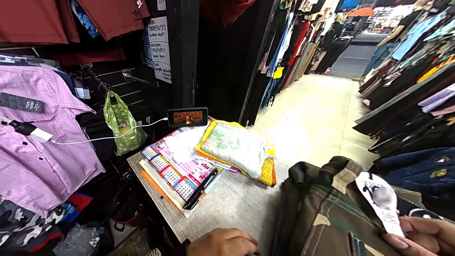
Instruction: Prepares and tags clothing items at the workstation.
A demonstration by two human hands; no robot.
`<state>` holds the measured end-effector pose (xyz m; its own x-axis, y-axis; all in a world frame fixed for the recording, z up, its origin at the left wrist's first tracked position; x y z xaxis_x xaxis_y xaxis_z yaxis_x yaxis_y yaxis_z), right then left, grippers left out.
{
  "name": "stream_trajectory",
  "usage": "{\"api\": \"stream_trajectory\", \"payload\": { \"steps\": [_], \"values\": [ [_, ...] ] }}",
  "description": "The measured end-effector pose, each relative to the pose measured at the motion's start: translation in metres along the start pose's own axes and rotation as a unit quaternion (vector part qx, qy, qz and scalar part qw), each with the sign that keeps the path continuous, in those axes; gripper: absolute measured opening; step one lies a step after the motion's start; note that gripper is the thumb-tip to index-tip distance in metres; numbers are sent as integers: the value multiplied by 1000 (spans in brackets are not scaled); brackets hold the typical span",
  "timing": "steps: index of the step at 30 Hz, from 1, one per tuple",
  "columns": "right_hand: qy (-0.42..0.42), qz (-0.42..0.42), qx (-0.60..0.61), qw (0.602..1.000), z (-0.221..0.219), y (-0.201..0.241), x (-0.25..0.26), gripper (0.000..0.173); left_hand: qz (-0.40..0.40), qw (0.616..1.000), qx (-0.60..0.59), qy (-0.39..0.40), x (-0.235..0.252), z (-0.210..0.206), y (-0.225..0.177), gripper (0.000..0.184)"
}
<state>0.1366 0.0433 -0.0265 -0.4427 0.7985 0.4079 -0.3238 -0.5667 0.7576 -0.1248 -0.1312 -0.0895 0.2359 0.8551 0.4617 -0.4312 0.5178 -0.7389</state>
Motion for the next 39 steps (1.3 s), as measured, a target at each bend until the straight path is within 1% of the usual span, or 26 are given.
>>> {"api": "stream_trajectory", "payload": {
  "steps": [4, 8, 10, 13, 16, 18, 20, 22, 24, 25, 27, 30, 32, 34, 36, 37, 39],
  "values": [
    [23, 50, 14, 998, 17, -29, -6, 24, -16, 1000, 26, -1, -2, -4, 1, 19],
    [34, 56, -17, 998, 31, -40, -10, 28, -3, 999, 38, -26, -4, -8, 1, 19],
    [19, 47, -41, 998, 39, -40, -18, 31, 17, 998, 49, -42, -4, -11, 3, 20],
    [-2, 40, -62, 997, 46, -36, -31, 31, 44, 993, 74, -80, -7, -13, 6, 22],
    [-33, 80, -76, 993, 53, -45, -44, 33, 64, 982, 118, -130, -16, -14, 12, 26],
    [-34, 97, -89, 991, 61, -53, -58, 29, 104, 975, 124, -155, -23, -18, 16, 32],
    [-18, 111, -83, 990, 63, -54, -74, 27, 126, 971, 89, -182, -33, -23, 16, 44],
    [4, 114, -85, 990, 55, -45, -96, 31, 117, 975, 20, -187, -41, -31, 6, 71],
    [40, 121, -102, 987, 44, -32, -125, 40, 107, 977, -22, -183, -42, -43, -14, 98],
    [54, 131, -118, 983, 40, -25, -141, 45, 103, 978, -20, -183, -42, -50, -24, 107],
    [62, 143, -138, 978, 41, -7, -170, 51, 89, 976, 22, -195, -41, -66, -40, 111],
    [32, 101, -138, 985, 57, 15, -210, 42, 80, 964, 121, -221, -41, -85, -53, 107],
    [-2, 47, -136, 990, 73, 12, -237, 39, 99, 958, 152, -222, -41, -88, -56, 107],
    [-33, -15, -143, 989, 92, 1, -262, 40, 110, 957, 172, -204, -39, -83, -58, 100],
    [-59, -73, -134, 987, 111, -9, -284, 39, 90, 956, 205, -188, -37, -75, -44, 88],
    [-71, -96, -126, 985, 119, -12, -292, 39, 84, 954, 215, -190, -36, -71, -32, 86],
    [-82, -132, -109, 982, 132, -13, -305, 41, 109, 948, 218, -206, -33, -62, -4, 90]
  ]
}}
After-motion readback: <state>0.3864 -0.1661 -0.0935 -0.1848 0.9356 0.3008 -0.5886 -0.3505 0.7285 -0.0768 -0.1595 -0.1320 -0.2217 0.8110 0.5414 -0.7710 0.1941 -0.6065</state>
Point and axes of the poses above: each hand's wrist, its own x-axis towards the middle knuckle, its own z-axis out of the back of the hand, y = z × x, the point moved 4 cm from there along x, towards the middle knuckle, and after that the axes turned 2 degrees about z, right-handed, at the moved point
